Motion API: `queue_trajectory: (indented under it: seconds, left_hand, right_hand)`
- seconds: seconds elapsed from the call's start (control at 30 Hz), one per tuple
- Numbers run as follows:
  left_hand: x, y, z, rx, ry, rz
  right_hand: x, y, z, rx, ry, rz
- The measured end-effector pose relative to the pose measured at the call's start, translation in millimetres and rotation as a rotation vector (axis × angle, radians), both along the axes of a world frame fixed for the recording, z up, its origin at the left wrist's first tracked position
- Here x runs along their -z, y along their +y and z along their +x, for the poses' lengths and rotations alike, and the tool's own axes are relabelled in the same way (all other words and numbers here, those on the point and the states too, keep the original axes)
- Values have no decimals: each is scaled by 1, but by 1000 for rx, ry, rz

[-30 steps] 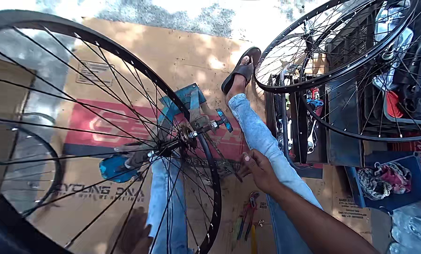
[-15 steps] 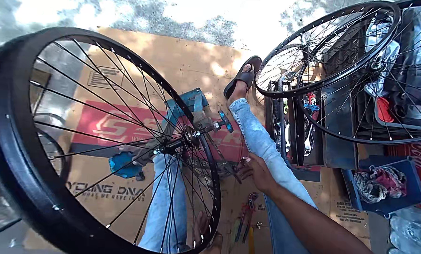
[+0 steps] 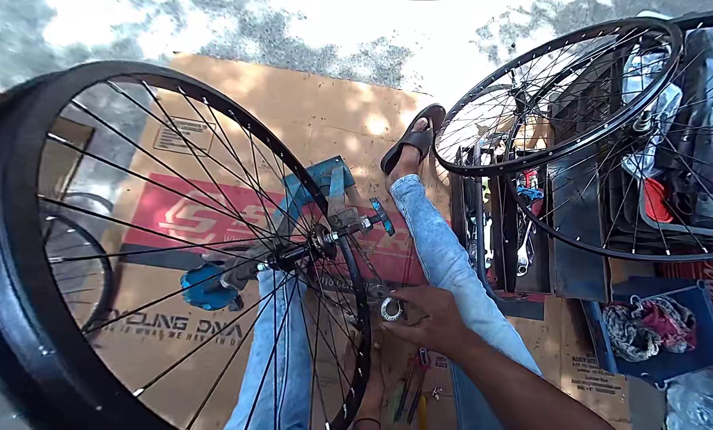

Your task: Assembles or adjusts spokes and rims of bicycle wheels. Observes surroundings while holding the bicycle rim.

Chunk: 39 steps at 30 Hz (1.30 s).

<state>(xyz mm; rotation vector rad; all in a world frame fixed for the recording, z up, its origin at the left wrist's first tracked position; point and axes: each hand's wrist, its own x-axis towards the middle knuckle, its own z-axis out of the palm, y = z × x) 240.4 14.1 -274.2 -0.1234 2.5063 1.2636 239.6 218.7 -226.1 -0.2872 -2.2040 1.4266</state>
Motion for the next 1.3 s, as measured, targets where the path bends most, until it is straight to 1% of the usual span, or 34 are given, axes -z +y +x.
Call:
queue_trajectory:
  seconds: [0.17,0.3,0.47,0.63,0.73,0.83,0.9,0.97,1.07,1.13,1.2,1.3]
  left_hand:
    - [-16,-4,5,-12,9,36]
    - [-19,-5,7,1,32,52]
    - [-24,-6,5,13,25,35]
    - [-26,-11,7,17,45,59]
    - [-34,-10,9,-17,81,91]
    - [-48,-6,15,-74,116,116]
    - [-65,-4,20,-87,143,100]
    - [-83,-4,24,-83,190,96]
    - [-109,-9,24,-15,297,114]
    - [-129,-10,20,10,351,115]
    - [-146,-8,13,0,393,127]
    - [-169,-3,0,-8,413,146]
  right_hand:
    - [-1,-4,-3,44,20,98]
    - [-3,-3,-4,-4,4,49]
    - [-11,0,-6,-163,-177,-268]
    - [-17,5,-8,-192,-438,-582]
    - [-15,7,-6,-203,-517,-678]
    - [-22,8,-3,-210,-527,-690]
    - [-27,7,-2,-233,-501,-670]
    - [-31,3,-3,-323,-455,-675]
    - [-39,-7,-8,-529,-315,-659]
    - [-48,-12,-17,-636,-304,-593]
    - [-55,-17,-31,-677,-280,-512]
    - [-66,-20,-56,-702,-126,-411]
